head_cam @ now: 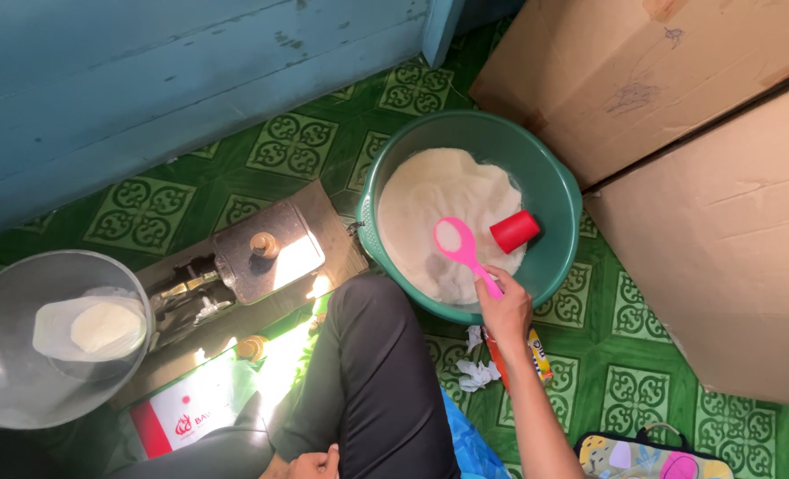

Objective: Packaging white powder into small plastic bags using a scoop

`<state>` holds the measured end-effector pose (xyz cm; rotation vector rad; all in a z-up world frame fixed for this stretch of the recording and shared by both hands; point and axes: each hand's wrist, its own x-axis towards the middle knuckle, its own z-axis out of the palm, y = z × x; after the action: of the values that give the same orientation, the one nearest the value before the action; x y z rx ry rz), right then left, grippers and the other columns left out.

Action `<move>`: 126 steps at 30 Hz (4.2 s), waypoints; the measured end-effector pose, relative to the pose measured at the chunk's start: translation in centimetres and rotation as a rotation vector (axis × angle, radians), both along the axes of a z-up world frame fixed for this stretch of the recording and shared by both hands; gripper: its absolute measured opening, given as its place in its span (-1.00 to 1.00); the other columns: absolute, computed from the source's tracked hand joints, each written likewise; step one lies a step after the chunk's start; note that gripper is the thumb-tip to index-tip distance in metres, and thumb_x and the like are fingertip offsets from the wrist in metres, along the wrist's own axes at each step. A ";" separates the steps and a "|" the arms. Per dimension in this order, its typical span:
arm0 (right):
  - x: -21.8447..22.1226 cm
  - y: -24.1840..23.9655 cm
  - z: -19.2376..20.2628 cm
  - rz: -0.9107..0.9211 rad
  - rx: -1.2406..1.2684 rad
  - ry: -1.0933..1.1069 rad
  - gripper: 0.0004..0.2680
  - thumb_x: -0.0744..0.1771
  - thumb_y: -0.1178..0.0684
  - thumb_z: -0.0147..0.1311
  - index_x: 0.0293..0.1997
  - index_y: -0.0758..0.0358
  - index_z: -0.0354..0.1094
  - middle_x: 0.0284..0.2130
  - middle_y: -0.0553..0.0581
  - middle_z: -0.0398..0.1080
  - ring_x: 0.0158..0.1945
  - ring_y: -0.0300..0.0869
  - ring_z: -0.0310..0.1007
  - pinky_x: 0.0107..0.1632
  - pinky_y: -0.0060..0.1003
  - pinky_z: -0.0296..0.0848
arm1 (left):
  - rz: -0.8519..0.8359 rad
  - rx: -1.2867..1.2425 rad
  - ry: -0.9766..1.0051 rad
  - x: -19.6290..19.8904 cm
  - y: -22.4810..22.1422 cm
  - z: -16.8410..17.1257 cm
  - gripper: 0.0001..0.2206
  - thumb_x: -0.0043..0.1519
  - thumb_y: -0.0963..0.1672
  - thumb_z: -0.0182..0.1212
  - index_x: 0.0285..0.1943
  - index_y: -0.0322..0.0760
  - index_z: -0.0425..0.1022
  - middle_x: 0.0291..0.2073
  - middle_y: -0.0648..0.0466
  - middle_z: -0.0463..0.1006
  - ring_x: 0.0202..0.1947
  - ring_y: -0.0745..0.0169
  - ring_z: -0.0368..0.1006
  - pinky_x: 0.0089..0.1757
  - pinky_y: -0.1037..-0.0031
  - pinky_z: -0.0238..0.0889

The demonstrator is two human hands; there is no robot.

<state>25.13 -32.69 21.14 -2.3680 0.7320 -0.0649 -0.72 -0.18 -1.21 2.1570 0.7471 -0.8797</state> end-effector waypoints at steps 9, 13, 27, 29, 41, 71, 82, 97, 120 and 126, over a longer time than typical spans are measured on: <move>0.5 1.9 4.2 -0.020 0.040 0.014 -0.79 0.24 -0.15 0.08 -0.13 -0.10 0.53 -0.25 0.00 0.57 -0.07 -0.18 0.52 -0.14 -0.26 0.39 | -0.045 0.076 -0.004 0.3 -0.3 -0.5 -0.48 0.10 0.13 0.18 -0.82 -0.06 0.11 -0.88 0.18 0.09 -0.77 0.27 0.29 -0.51 0.48 0.06; 0.6 3.1 6.9 0.070 -0.068 -0.008 -0.77 0.22 -0.13 0.07 -0.11 -0.12 0.53 -0.36 0.06 0.56 -0.26 -0.04 0.51 -0.20 -0.17 0.39 | -0.075 0.055 0.123 2.0 -0.7 3.5 -0.53 0.11 0.13 0.05 -0.84 -0.02 0.34 -0.84 0.31 0.46 -0.57 0.32 0.53 -0.43 0.54 0.25; 2.7 14.0 20.4 0.512 -0.074 -0.036 -0.80 0.21 -0.02 0.12 -0.15 -0.07 0.58 -0.32 -0.19 0.57 -0.28 -0.37 0.45 -0.12 -0.45 0.33 | -0.190 -0.104 0.077 3.8 0.3 9.3 -0.58 0.21 0.13 -0.08 -0.61 0.07 0.57 -0.63 0.34 0.58 -0.32 0.27 0.57 -0.23 0.40 0.34; 2.4 16.5 22.2 0.563 -0.109 -0.015 -0.80 0.20 -0.04 0.12 -0.16 -0.10 0.59 -0.37 -0.16 0.55 -0.31 -0.33 0.44 -0.15 -0.43 0.33 | -0.169 -0.144 0.077 4.2 0.8 11.9 -0.55 0.26 0.11 -0.09 -0.62 0.06 0.56 -0.63 0.38 0.58 -0.40 0.38 0.56 -0.27 0.45 0.36; 1.0 28.6 26.5 0.875 -0.330 0.048 -0.80 0.21 -0.05 0.05 -0.19 -0.19 0.59 -0.46 -0.15 0.56 -0.37 -0.26 0.46 -0.28 -0.32 0.33 | -0.105 -0.291 -0.038 3.7 1.8 13.4 -0.54 0.32 0.05 -0.07 -0.64 -0.01 0.55 -0.65 0.34 0.56 -0.49 0.37 0.54 -0.19 0.50 0.44; 0.1 38.4 28.0 0.943 -0.490 0.349 -0.72 0.28 -0.12 -0.12 0.00 -0.21 0.52 -0.47 -0.05 0.57 -0.38 -0.10 0.41 -0.28 -0.24 0.29 | -0.142 -0.351 0.015 4.2 1.6 10.9 -0.41 0.34 0.07 -0.01 -0.78 -0.13 0.00 -0.83 0.12 0.10 -0.74 0.11 0.15 -0.54 0.28 0.00; -0.4 39.9 28.5 0.980 -0.488 0.351 -0.70 0.27 -0.08 -0.14 0.02 -0.19 0.51 -0.39 -0.07 0.59 -0.40 -0.10 0.41 -0.31 -0.22 0.30 | -0.142 -0.403 0.052 4.7 2.2 12.0 -0.43 0.36 0.04 -0.05 -0.75 -0.12 -0.06 -0.83 0.11 -0.03 -0.76 0.18 0.05 -0.51 0.33 -0.02; 0.9 41.1 26.7 1.082 -0.567 0.299 -0.70 0.23 -0.06 -0.11 -0.02 -0.09 0.52 -0.57 0.11 0.50 -0.42 0.01 0.42 -0.30 -0.17 0.35 | -0.128 -0.378 0.000 4.1 1.6 11.0 -0.43 0.37 0.04 -0.06 -0.72 -0.13 -0.13 -0.84 0.11 -0.06 -0.77 0.22 -0.02 -0.54 0.35 -0.08; 2.5 38.9 23.3 1.327 -0.769 0.024 -0.76 0.27 -0.14 0.01 0.00 -0.18 0.49 -0.33 -0.07 0.57 -0.33 0.01 0.55 -0.38 -0.05 0.46 | -0.139 -0.413 0.037 4.3 2.5 12.7 -0.43 0.39 0.04 -0.06 -0.73 -0.14 -0.02 -0.79 0.09 0.09 -0.67 0.11 0.17 -0.45 0.30 0.09; 2.1 37.9 21.9 1.447 -0.812 -0.175 -0.78 0.30 -0.11 0.04 0.00 -0.10 0.50 -0.33 -0.12 0.56 -0.39 -0.07 0.56 -0.48 -0.11 0.48 | -0.093 -0.315 -0.055 3.3 1.0 10.5 -0.43 0.36 0.05 -0.04 -0.75 -0.20 0.08 -0.60 -0.07 0.34 -0.42 -0.14 0.36 -0.32 0.12 0.20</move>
<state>27.21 5.23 43.06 -2.9645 -1.4047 0.0703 2.55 0.83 9.32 1.9380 0.4499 -0.9157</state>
